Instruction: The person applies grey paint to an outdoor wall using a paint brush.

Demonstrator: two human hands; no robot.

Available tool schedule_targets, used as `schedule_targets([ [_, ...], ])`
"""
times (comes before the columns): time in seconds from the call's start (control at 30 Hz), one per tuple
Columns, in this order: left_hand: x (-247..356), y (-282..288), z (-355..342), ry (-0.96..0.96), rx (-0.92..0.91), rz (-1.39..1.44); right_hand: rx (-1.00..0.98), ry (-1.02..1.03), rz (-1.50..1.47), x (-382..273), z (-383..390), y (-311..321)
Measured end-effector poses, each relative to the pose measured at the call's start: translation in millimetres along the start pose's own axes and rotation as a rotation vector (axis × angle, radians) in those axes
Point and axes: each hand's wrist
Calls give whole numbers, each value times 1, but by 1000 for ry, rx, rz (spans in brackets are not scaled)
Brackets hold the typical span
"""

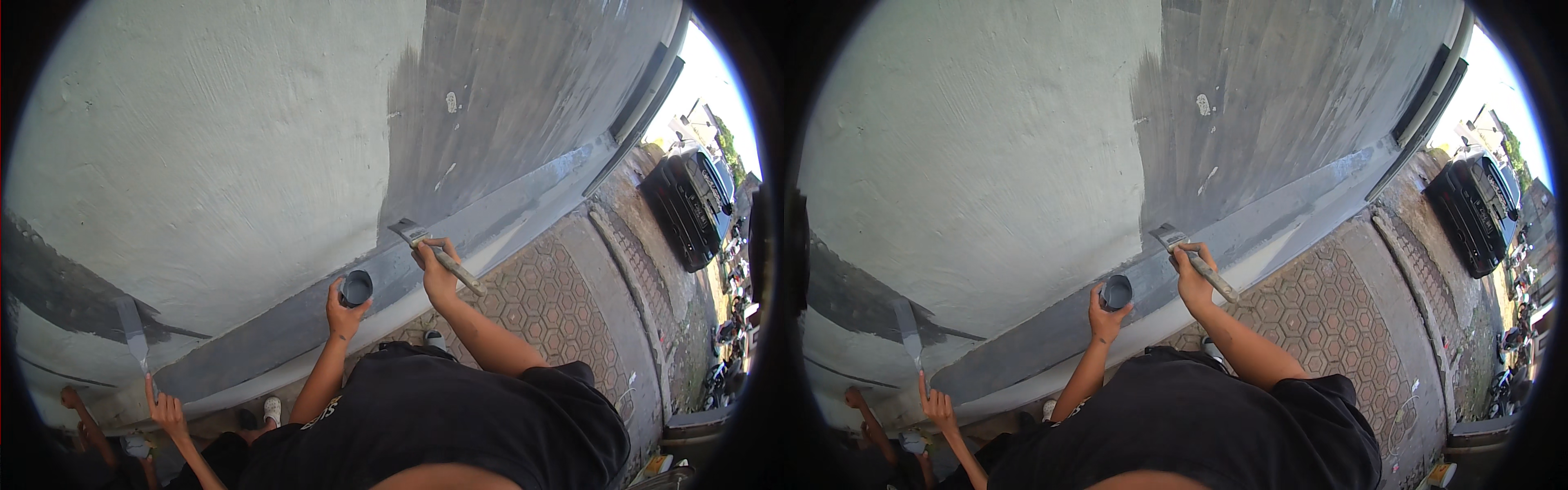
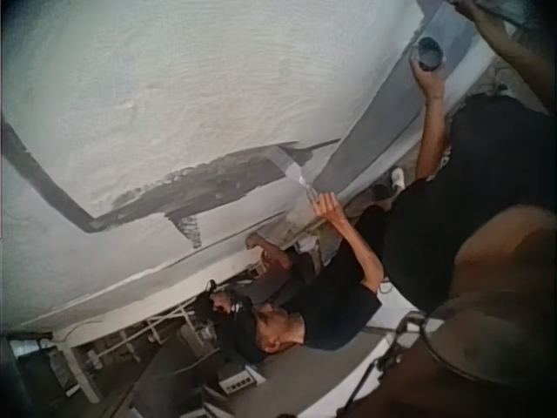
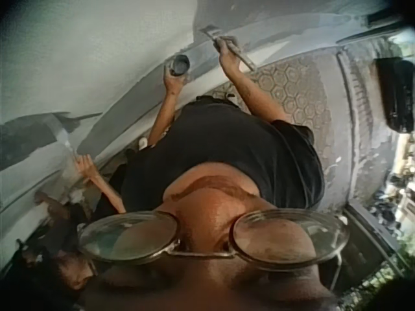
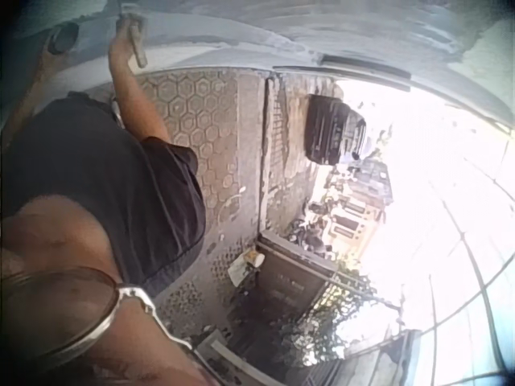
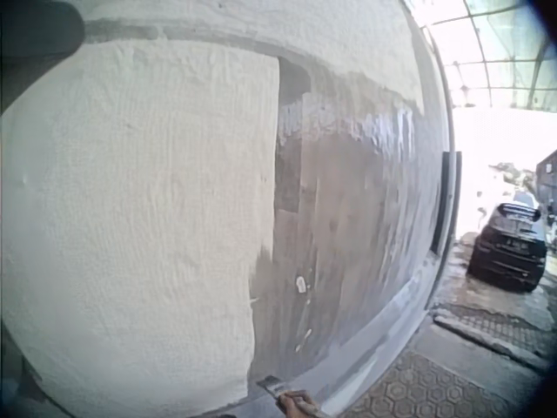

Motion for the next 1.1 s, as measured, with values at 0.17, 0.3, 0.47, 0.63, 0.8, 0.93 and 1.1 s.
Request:
schedule_targets([
  [0.17, 11, -2, -4, 84, -26, 35, -43, 104, -32, -53, -34, -36],
  [0.3, -4, -5, -11, 3, -38, -7, -142, 407, -242, -190, -74, -114],
  [0.47, 3, -11, -12, 40, -51, 42, -243, 797, -403, -276, -89, -150],
  [0.63, 10, -4, -8, 38, -47, 16, -141, 537, -237, -174, -70, -108],
  [0.8, -17, -4, -10, -3, 0, -27, 11, 106, -6, -19, -11, -8],
  [0.93, -35, 4, -16, -69, 28, -76, 14, -13, 58, -21, -5, -10],
  [1.1, -11, -5, -14, 18, -22, 27, -122, 347, -197, -164, -69, -93],
])
Point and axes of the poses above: each hand's wrist, its own z-axis away from the middle knuckle, its own y-axis out of the back of the hand, x = y × z
